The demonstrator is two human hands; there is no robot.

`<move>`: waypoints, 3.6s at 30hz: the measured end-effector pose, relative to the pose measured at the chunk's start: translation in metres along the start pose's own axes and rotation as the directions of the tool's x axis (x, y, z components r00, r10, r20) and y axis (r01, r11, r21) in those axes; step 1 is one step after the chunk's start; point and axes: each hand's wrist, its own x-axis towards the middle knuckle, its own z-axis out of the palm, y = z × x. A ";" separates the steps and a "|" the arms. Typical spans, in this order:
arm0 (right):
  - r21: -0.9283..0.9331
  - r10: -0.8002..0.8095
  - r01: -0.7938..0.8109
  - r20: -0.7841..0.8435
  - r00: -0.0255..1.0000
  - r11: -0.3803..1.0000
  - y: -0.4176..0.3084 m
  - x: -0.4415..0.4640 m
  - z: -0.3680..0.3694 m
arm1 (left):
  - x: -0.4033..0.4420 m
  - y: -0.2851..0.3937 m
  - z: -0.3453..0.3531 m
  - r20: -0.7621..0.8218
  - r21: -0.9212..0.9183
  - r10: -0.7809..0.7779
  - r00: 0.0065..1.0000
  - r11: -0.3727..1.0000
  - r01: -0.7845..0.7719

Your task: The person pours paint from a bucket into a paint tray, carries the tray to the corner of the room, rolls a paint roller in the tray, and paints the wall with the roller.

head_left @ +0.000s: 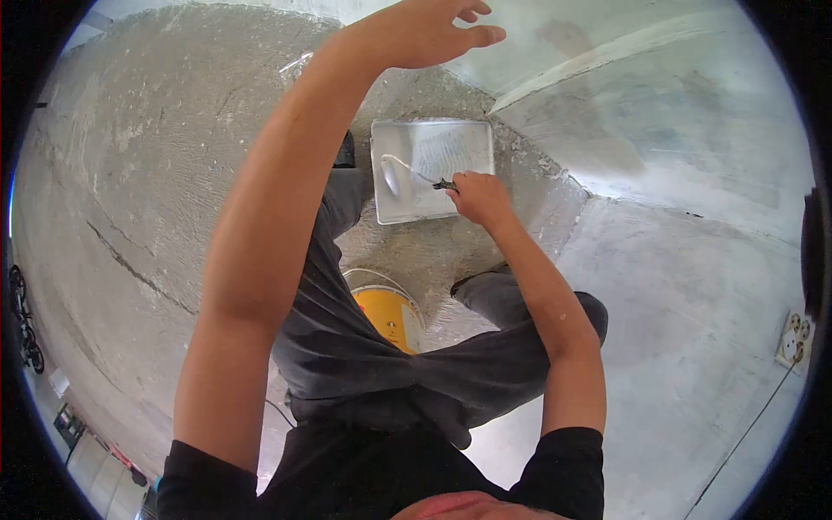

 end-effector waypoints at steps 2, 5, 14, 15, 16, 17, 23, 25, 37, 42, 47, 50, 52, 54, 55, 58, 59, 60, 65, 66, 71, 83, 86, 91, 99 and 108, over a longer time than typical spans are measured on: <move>0.077 0.102 -0.097 -0.065 0.993 0.992 0.007 -0.018 -0.008 | 0.001 -0.007 0.009 -0.081 0.030 0.070 0.994 0.997 -0.067; 0.170 0.241 -0.227 -0.071 0.968 0.959 -0.001 -0.057 -0.040 | 0.001 -0.002 0.008 -0.061 0.083 0.050 0.997 0.996 -0.045; 0.474 0.455 -0.245 -0.401 0.795 0.846 -0.058 -0.173 -0.072 | 0.012 0.017 0.022 -0.017 0.049 -0.041 0.999 0.998 0.042; 0.477 0.453 -0.240 -0.400 0.797 0.845 -0.061 -0.180 -0.075 | 0.012 0.017 0.023 -0.018 0.054 -0.045 0.999 0.997 0.046; 0.492 0.456 -0.213 -0.450 0.768 0.844 -0.063 -0.186 -0.078 | 0.013 0.016 0.022 -0.012 0.062 -0.033 0.999 0.998 0.034; 0.504 0.459 -0.185 -0.497 0.737 0.844 -0.063 -0.191 -0.080 | 0.016 0.016 0.023 -0.006 0.069 -0.021 1.000 0.997 0.021; 0.594 0.524 -0.152 -0.526 0.670 0.790 -0.051 -0.210 -0.096 | 0.015 0.014 0.019 -0.049 0.082 -0.053 0.997 0.995 0.057; 0.613 0.527 -0.119 -0.545 0.652 0.781 -0.052 -0.214 -0.106 | 0.015 0.011 0.019 -0.049 0.093 -0.041 0.998 0.995 0.045; 0.610 0.510 -0.008 -0.656 0.557 0.793 -0.048 -0.238 -0.126 | 0.014 -0.004 0.016 -0.091 0.109 0.032 0.995 0.994 -0.022; 0.608 0.500 0.008 -0.660 0.561 0.794 -0.052 -0.241 -0.130 | 0.020 -0.016 0.011 -0.191 0.228 -0.013 0.982 0.972 0.057; 0.593 0.476 0.030 -0.674 0.565 0.804 -0.056 -0.241 -0.133 | 0.021 -0.019 0.006 -0.213 0.229 0.021 0.977 0.973 0.029; 0.614 0.486 0.031 -0.654 0.580 0.788 -0.058 -0.241 -0.134 | 0.019 -0.019 0.004 -0.214 0.200 0.020 0.977 0.979 0.024; 0.596 0.470 0.039 -0.669 0.575 0.802 -0.058 -0.240 -0.134 | 0.018 -0.019 0.003 -0.205 0.168 0.004 0.979 0.985 0.031; 0.595 0.464 0.050 -0.674 0.576 0.802 -0.059 -0.239 -0.134 | 0.016 -0.016 0.000 -0.230 0.228 0.004 0.973 0.972 0.050; 0.595 0.460 0.059 -0.677 0.575 0.802 -0.059 -0.239 -0.134 | 0.015 -0.015 -0.004 -0.231 0.228 0.003 0.973 0.972 0.051; 0.590 0.456 0.059 -0.678 0.576 0.805 -0.061 -0.238 -0.135 | 0.005 0.010 -0.018 -0.101 0.055 -0.146 0.984 0.987 0.152; 0.591 0.456 0.059 -0.678 0.577 0.805 -0.061 -0.238 -0.135 | 0.004 0.010 -0.019 -0.119 0.046 -0.147 0.982 0.987 0.153; 0.586 0.452 0.065 -0.686 0.571 0.808 -0.061 -0.237 -0.134 | 0.004 0.010 -0.019 -0.138 0.038 -0.146 0.980 0.987 0.153; 0.560 0.426 0.094 -0.718 0.551 0.823 -0.062 -0.235 -0.134 | 0.002 0.009 -0.021 -0.143 0.015 -0.156 0.977 0.987 0.160; 0.563 0.428 0.090 -0.714 0.554 0.822 -0.063 -0.236 -0.136 | 0.001 0.008 -0.022 -0.147 0.016 -0.152 0.977 0.988 0.156; 0.560 0.424 0.095 -0.717 0.554 0.823 -0.062 -0.237 -0.136 | 0.002 0.003 -0.024 -0.149 0.036 -0.129 0.980 0.990 0.136; 0.541 0.419 0.113 -0.752 0.509 0.834 -0.059 -0.239 -0.133 | -0.002 0.011 -0.024 -0.136 0.032 -0.132 0.982 0.990 0.137; 0.574 0.442 0.147 -0.747 0.497 0.806 -0.059 -0.238 -0.133 | 0.000 0.008 -0.025 -0.160 0.081 -0.118 0.980 0.988 0.133; 0.609 0.487 -0.015 -0.620 0.616 0.793 -0.058 -0.231 -0.123 | 0.000 0.011 -0.021 -0.152 0.073 -0.132 0.980 0.987 0.144; 0.616 0.507 -0.013 -0.635 0.583 0.788 -0.056 -0.233 -0.124 | 0.000 0.010 -0.019 -0.124 -0.016 -0.091 0.988 0.996 0.090; 0.679 0.582 -0.089 -0.546 0.602 0.729 -0.057 -0.226 -0.121 | -0.001 0.006 -0.022 -0.149 0.034 -0.087 0.985 0.995 0.093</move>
